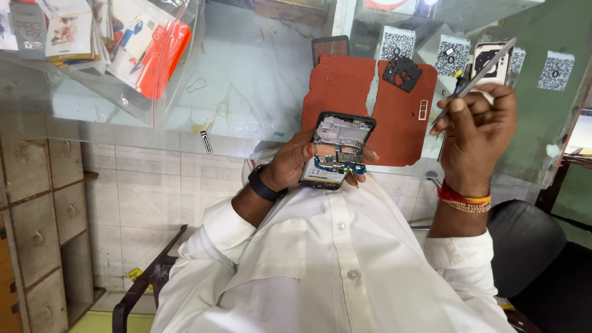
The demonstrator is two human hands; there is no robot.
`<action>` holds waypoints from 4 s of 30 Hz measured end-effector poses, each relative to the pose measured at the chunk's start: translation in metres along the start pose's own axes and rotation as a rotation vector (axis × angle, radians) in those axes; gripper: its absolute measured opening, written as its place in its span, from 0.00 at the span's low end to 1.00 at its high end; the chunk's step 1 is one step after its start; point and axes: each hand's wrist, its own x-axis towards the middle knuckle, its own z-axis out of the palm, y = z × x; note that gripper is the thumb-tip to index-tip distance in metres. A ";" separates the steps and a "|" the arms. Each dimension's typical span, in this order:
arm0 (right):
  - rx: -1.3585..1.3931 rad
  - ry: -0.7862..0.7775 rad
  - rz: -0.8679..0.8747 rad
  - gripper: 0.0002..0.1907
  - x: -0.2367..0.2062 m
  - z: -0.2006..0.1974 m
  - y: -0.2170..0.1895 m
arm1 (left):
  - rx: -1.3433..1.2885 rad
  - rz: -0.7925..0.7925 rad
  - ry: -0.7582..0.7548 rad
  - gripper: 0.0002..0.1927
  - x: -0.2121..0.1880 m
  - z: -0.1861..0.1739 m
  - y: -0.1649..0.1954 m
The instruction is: The person holds a disassembled smartphone and uses a metal prying tool to carefully separate the screen assembly from the phone body. They repeatedly lift and lower the screen, inspecting the internal components and connectors while working at a glass-topped workbench.
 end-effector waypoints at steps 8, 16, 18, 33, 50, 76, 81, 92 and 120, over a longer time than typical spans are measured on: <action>-0.021 -0.241 -0.202 0.05 -0.019 0.064 -0.044 | -0.093 -0.046 0.031 0.43 -0.003 -0.003 -0.007; -0.362 -0.590 -0.470 0.09 -0.012 0.101 -0.046 | -0.142 -0.053 0.030 0.39 -0.011 -0.013 -0.024; -0.377 -0.614 -0.458 0.09 -0.011 0.102 -0.043 | -0.146 -0.045 0.018 0.37 -0.012 -0.016 -0.025; -0.469 -0.677 -0.542 0.11 -0.003 0.100 -0.043 | -0.163 -0.025 0.054 0.39 -0.004 -0.012 -0.025; -0.438 -0.678 -0.508 0.11 -0.001 0.099 -0.044 | -0.136 -0.029 0.045 0.40 -0.004 -0.010 -0.020; -0.455 -0.693 -0.503 0.11 -0.002 0.098 -0.044 | -0.150 -0.042 0.114 0.35 -0.015 -0.024 -0.034; -0.430 -0.667 -0.498 0.11 -0.003 0.096 -0.043 | -0.181 -0.042 0.031 0.36 -0.008 -0.013 -0.025; -0.493 -0.682 -0.525 0.10 -0.004 0.099 -0.045 | -0.191 -0.057 0.076 0.38 -0.010 -0.014 -0.027; -0.501 -0.732 -0.528 0.12 -0.004 0.102 -0.055 | -0.109 -0.045 0.070 0.40 -0.008 -0.004 -0.026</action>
